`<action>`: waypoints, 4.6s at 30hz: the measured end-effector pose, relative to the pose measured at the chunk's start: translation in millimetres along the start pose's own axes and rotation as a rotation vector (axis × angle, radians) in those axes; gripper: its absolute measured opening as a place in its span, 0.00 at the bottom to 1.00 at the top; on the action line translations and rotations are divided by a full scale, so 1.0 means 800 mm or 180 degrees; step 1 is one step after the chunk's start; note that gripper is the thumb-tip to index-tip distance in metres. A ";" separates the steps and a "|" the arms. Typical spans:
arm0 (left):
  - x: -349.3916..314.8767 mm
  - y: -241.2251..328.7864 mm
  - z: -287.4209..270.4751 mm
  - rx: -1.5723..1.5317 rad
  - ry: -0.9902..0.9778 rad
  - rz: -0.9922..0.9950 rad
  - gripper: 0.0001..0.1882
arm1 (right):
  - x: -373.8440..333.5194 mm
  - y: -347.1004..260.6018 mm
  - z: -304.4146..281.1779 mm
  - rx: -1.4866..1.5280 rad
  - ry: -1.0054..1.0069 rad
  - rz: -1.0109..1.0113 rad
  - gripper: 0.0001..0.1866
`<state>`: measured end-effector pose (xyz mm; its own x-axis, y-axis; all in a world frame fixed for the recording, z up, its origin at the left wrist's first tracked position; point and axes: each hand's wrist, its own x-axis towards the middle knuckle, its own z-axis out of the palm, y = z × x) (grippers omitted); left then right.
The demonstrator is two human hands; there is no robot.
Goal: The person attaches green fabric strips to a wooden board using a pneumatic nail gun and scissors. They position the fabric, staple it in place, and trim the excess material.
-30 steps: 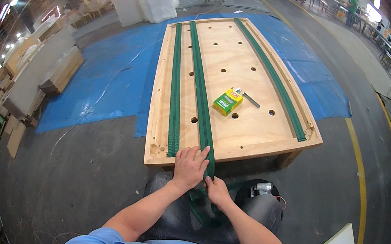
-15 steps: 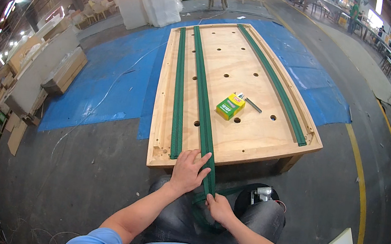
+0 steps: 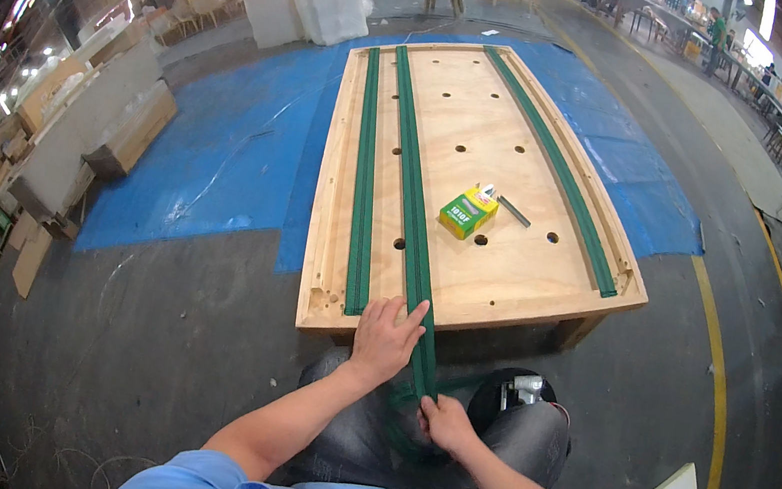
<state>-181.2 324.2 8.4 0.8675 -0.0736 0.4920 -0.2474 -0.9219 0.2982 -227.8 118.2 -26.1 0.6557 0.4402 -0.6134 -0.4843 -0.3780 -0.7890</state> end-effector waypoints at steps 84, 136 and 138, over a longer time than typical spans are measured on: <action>0.015 -0.013 0.004 0.0357 -0.0397 0.0117 0.31 | 0.106 -0.099 -0.053 0.1135 -0.0980 -0.0217 0.33; 0.004 -0.036 0.004 0.0213 0.0083 0.1140 0.30 | -0.003 -0.004 0.043 0.0425 0.0783 -0.0925 0.26; 0.005 -0.036 0.003 0.0260 0.0072 0.1124 0.30 | -0.006 -0.004 0.045 0.0472 0.0736 -0.0917 0.26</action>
<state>-169.7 349.7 0.0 0.7248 -0.3852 0.5712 -0.4938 -0.8686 0.0407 -250.2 146.9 -22.0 0.8819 0.3096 -0.3557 -0.3289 -0.1367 -0.9344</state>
